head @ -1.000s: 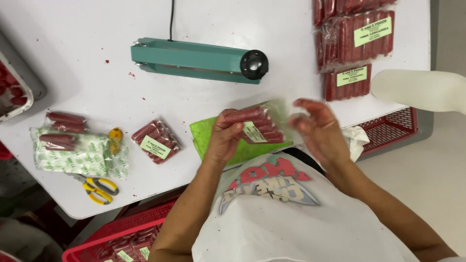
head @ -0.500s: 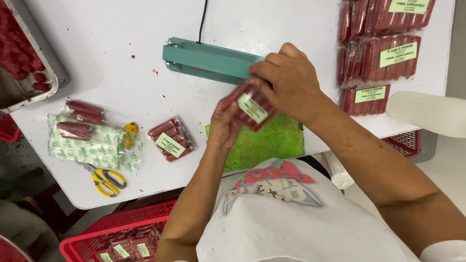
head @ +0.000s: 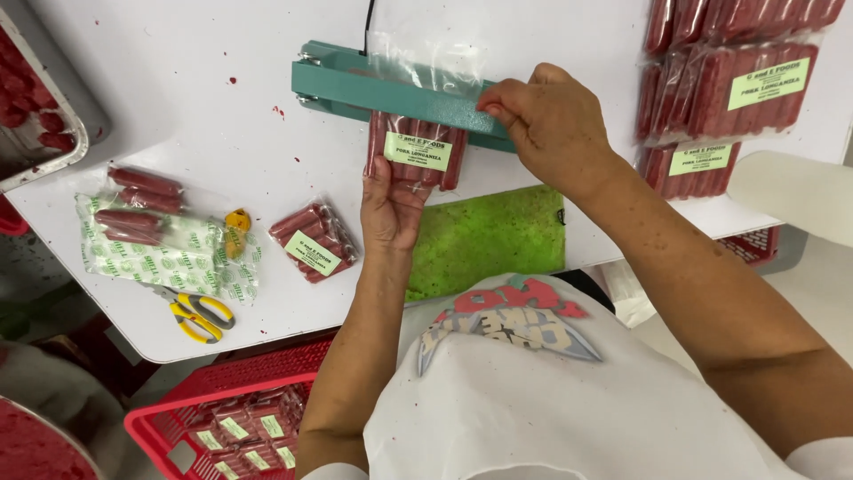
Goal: The person uses a heat sealer to seal plastic bags containing meat sausages, handling the packages one by one and placing the sealed items into a red crate.
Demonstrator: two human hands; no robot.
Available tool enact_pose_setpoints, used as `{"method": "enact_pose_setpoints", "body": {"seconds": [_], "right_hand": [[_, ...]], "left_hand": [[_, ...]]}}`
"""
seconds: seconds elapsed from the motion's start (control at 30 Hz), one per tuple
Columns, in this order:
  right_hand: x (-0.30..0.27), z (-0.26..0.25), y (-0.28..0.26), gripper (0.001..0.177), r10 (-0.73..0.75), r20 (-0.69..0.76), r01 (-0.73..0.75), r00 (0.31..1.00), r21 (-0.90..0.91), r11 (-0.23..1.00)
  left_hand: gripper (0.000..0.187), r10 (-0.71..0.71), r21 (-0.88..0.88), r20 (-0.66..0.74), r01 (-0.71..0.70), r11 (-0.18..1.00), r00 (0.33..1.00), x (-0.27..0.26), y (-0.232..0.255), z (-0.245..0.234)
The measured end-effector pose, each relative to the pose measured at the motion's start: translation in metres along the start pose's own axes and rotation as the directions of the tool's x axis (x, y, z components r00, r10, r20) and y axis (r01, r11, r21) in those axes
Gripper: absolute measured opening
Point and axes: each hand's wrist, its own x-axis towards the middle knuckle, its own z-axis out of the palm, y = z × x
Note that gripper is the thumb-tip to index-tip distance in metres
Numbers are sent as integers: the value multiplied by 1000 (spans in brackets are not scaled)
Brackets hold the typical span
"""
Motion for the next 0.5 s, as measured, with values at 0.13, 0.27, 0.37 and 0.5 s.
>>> {"method": "enact_pose_setpoints", "body": {"seconds": [0.13,0.27,0.37,0.5], "right_hand": [[-5,26,26,18,-41,-94,48,995,74,996],[-4,44,47,15,-155,-163,179,974,145,973],[-4,51,55,15,-206,-213,248,955,193,950],[-3,59,61,15,-252,-305,319,918,196,927]], "left_hand": [[61,-31,63,2,31,998,1000,2,3,4],[49,-31,42,-72,34,999,997,1,6,-4],[45,-40,72,-61,44,996,997,2,8,-6],[30,-47,43,-52,49,998,998,0,8,-6]]}}
